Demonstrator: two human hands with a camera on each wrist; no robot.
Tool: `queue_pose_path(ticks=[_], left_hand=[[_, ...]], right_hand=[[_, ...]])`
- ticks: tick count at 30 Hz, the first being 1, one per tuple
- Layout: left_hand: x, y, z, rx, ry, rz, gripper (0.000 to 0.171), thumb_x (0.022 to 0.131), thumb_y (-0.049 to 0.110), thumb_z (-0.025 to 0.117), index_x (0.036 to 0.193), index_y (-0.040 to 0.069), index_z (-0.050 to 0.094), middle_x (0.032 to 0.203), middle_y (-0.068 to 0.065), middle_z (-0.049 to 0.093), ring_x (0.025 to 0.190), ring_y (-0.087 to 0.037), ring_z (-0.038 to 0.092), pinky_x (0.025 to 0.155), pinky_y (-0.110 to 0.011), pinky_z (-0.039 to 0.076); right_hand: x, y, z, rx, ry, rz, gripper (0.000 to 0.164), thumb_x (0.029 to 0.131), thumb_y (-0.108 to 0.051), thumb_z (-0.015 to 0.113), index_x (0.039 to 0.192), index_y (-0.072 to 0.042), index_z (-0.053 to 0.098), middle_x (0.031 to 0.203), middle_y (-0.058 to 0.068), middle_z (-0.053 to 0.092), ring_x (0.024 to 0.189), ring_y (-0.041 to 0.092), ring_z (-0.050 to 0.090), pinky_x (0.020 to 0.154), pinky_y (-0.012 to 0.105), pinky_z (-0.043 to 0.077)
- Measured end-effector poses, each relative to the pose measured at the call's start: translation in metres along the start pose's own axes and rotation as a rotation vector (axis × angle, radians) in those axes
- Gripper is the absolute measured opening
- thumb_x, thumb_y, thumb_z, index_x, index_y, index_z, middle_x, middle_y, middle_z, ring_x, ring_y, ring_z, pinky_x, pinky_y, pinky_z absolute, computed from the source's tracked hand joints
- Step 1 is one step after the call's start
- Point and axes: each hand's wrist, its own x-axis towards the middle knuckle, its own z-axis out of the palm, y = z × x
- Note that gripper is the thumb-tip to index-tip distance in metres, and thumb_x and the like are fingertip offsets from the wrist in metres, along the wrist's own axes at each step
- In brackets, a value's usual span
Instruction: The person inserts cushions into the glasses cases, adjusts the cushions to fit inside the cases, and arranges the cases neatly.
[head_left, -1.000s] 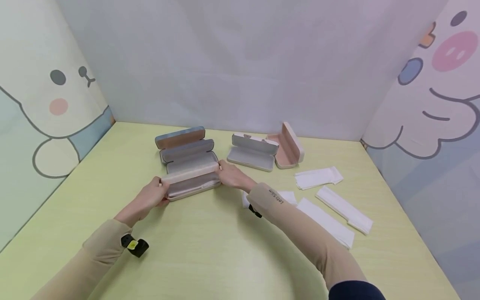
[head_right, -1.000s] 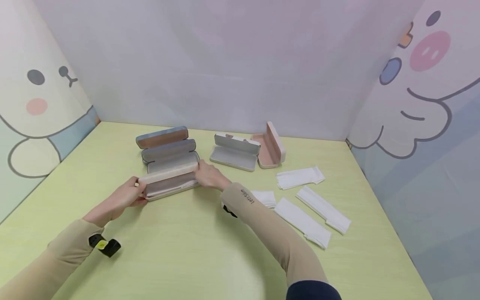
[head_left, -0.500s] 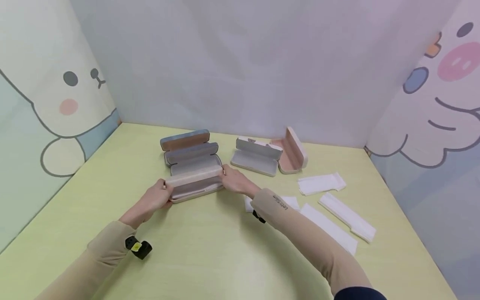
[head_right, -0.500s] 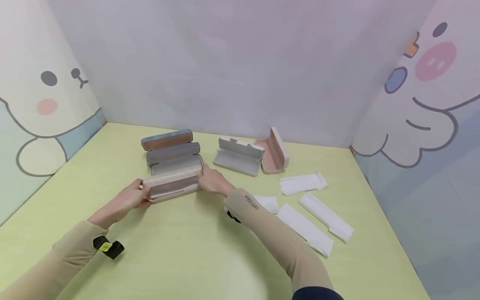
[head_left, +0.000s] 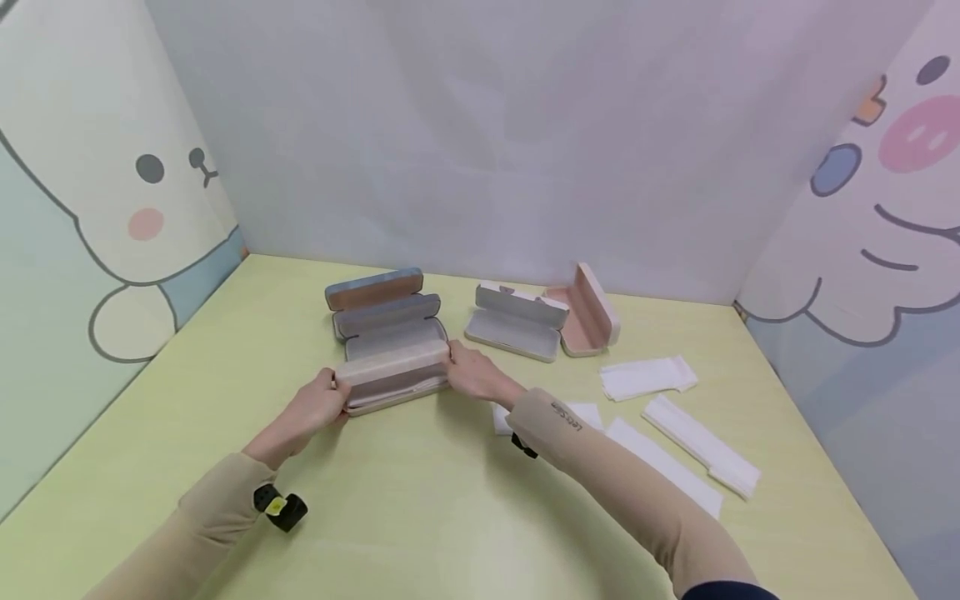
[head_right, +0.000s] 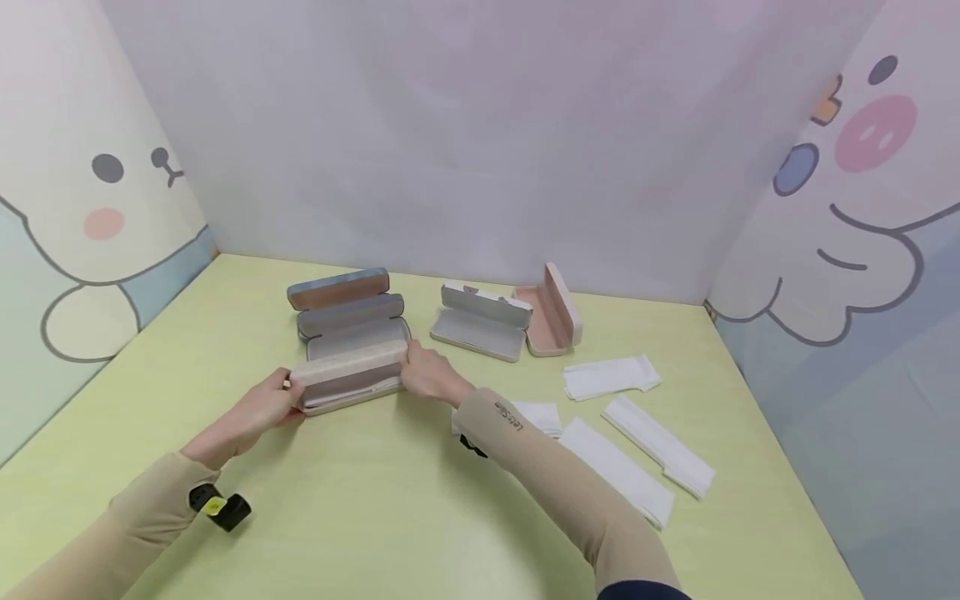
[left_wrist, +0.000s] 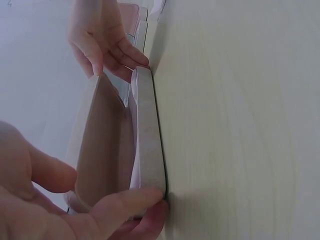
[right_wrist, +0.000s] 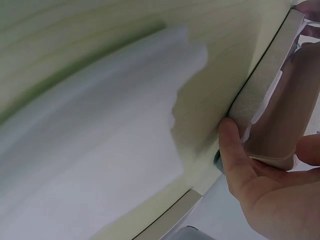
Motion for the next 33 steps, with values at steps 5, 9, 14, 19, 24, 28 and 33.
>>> queue_pose_path(ticks=[5, 9, 14, 19, 24, 28, 33], left_hand=[[0.001, -0.002, 0.001, 0.001, 0.006, -0.001, 0.042, 0.099, 0.017, 0.027, 0.129, -0.013, 0.032, 0.111, -0.025, 0.052, 0.093, -0.026, 0.055, 0.072, -0.024, 0.044], [0.002, -0.003, 0.002, 0.0, 0.004, -0.003, 0.042, 0.099, 0.016, 0.027, 0.129, -0.013, 0.032, 0.111, -0.024, 0.052, 0.093, -0.026, 0.054, 0.072, -0.024, 0.043], [0.002, -0.002, 0.002, -0.002, 0.009, -0.005, 0.04, 0.098, 0.015, 0.029, 0.128, -0.012, 0.033, 0.114, -0.025, 0.051, 0.095, -0.026, 0.053, 0.074, -0.026, 0.044], [0.002, -0.002, 0.002, 0.039, 0.028, 0.001, 0.038, 0.098, 0.014, 0.031, 0.125, -0.012, 0.035, 0.109, -0.023, 0.053, 0.097, -0.029, 0.053, 0.079, -0.033, 0.043], [0.0, 0.0, 0.003, 0.086, 0.034, 0.014, 0.042, 0.097, 0.013, 0.034, 0.128, -0.016, 0.033, 0.121, -0.032, 0.049, 0.107, -0.036, 0.049, 0.089, -0.046, 0.043], [-0.001, -0.001, 0.004, 0.103, 0.036, 0.028, 0.044, 0.097, 0.011, 0.035, 0.129, -0.018, 0.032, 0.128, -0.037, 0.045, 0.113, -0.04, 0.047, 0.097, -0.052, 0.041], [-0.001, -0.003, 0.006, 0.157, 0.039, 0.051, 0.046, 0.096, 0.01, 0.038, 0.128, -0.021, 0.032, 0.125, -0.039, 0.046, 0.111, -0.041, 0.05, 0.092, -0.051, 0.044]], right_hand=[[-0.001, 0.0, 0.001, -0.012, 0.017, 0.002, 0.043, 0.103, -0.026, 0.029, 0.134, 0.002, 0.043, 0.121, 0.02, 0.06, 0.105, 0.028, 0.058, 0.092, 0.042, 0.047], [-0.002, 0.0, 0.001, -0.015, 0.016, 0.002, 0.043, 0.103, -0.026, 0.03, 0.134, 0.001, 0.043, 0.119, 0.019, 0.061, 0.102, 0.027, 0.058, 0.09, 0.041, 0.047], [-0.002, -0.001, 0.0, -0.022, 0.001, 0.006, 0.041, 0.103, -0.023, 0.03, 0.133, 0.001, 0.044, 0.112, 0.017, 0.061, 0.094, 0.024, 0.056, 0.083, 0.038, 0.047], [-0.001, -0.001, 0.003, -0.029, 0.009, 0.001, 0.04, 0.103, -0.023, 0.03, 0.132, 0.002, 0.043, 0.113, 0.018, 0.061, 0.097, 0.026, 0.057, 0.086, 0.04, 0.048], [-0.002, 0.001, 0.008, -0.041, 0.029, -0.014, 0.04, 0.103, -0.019, 0.03, 0.133, 0.005, 0.042, 0.112, 0.019, 0.061, 0.095, 0.028, 0.058, 0.085, 0.041, 0.049], [-0.004, 0.002, 0.011, -0.042, 0.027, -0.024, 0.042, 0.101, -0.015, 0.032, 0.137, 0.006, 0.038, 0.117, 0.021, 0.059, 0.101, 0.03, 0.059, 0.089, 0.042, 0.049], [-0.006, 0.004, 0.014, -0.095, 0.03, -0.041, 0.046, 0.1, -0.014, 0.035, 0.142, 0.006, 0.034, 0.127, 0.025, 0.055, 0.115, 0.034, 0.055, 0.099, 0.045, 0.046]])
